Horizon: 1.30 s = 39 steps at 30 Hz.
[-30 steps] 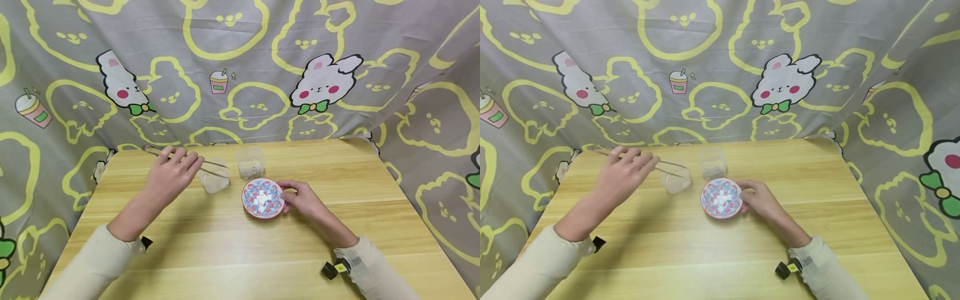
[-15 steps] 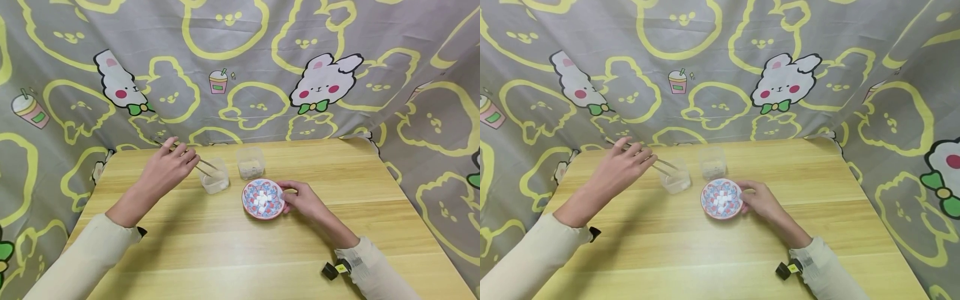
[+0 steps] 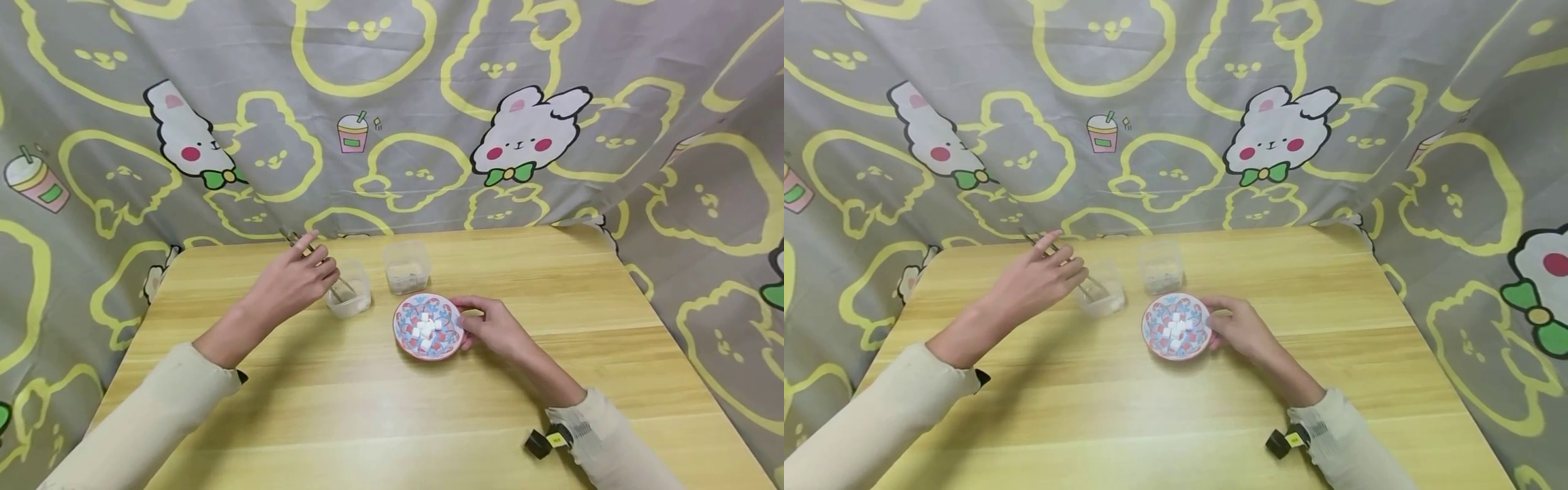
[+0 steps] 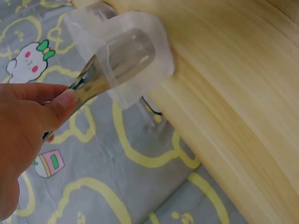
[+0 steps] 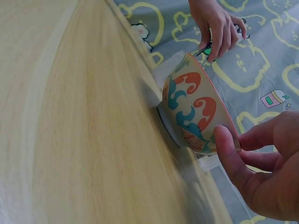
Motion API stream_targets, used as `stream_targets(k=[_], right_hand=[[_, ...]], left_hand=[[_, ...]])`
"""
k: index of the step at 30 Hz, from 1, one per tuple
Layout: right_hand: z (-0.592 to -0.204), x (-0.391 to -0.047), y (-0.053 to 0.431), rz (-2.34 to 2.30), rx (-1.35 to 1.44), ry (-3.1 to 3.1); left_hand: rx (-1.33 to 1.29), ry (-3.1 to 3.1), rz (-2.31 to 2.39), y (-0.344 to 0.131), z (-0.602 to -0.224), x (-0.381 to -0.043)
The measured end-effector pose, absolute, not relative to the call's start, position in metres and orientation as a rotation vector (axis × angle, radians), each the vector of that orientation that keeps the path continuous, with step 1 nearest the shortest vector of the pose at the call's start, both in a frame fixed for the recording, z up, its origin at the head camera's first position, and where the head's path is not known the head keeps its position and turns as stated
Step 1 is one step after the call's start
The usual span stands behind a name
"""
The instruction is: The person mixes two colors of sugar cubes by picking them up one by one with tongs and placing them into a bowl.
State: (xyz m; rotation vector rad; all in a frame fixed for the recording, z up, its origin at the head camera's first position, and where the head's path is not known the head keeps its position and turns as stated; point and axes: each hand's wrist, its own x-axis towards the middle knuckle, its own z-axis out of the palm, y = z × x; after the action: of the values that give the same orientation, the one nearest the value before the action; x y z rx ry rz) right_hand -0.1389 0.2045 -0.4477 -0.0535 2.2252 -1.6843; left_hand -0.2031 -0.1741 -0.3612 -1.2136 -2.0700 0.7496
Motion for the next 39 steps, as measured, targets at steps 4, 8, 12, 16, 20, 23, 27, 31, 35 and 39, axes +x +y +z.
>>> stream_targets(k=[4,8,12,16,20,23,27,31,35,39], right_hand=[[-0.447,-0.139,0.205,-1.685,-0.057,2.232],[-0.448,-0.140,0.205,-1.672,-0.062,2.234],[-0.448,-0.140,0.204,-1.655,-0.055,2.242],[-0.448,-0.140,0.204,-1.650,-0.048,2.249],[-0.448,-0.140,0.204,-1.667,-0.059,2.241],[-0.448,-0.140,0.204,-1.676,-0.060,2.234],[-0.447,-0.139,0.204,-1.677,-0.057,2.232],[-0.446,-0.139,0.203,-1.673,-0.057,2.234],[-0.446,-0.139,0.204,-1.676,-0.060,2.233],[-0.446,-0.139,0.204,-1.675,-0.060,2.236]], left_hand=[[-1.240,-2.028,0.783,-0.168,-0.363,-0.205],[-1.261,-1.999,0.815,-0.162,-0.364,-0.205],[-1.283,-1.967,0.850,-0.158,-0.362,-0.205],[-1.306,-1.948,0.906,-0.154,-0.361,-0.205],[-1.313,-1.954,0.953,-0.152,-0.361,-0.204],[-1.307,-1.959,0.973,-0.152,-0.363,-0.203],[-1.291,-1.961,0.978,-0.155,-0.364,-0.202],[-1.273,-1.970,0.969,-0.158,-0.365,-0.201],[-1.252,-1.990,0.937,-0.164,-0.366,-0.201],[-1.214,-2.018,0.824,-0.171,-0.365,-0.202]])
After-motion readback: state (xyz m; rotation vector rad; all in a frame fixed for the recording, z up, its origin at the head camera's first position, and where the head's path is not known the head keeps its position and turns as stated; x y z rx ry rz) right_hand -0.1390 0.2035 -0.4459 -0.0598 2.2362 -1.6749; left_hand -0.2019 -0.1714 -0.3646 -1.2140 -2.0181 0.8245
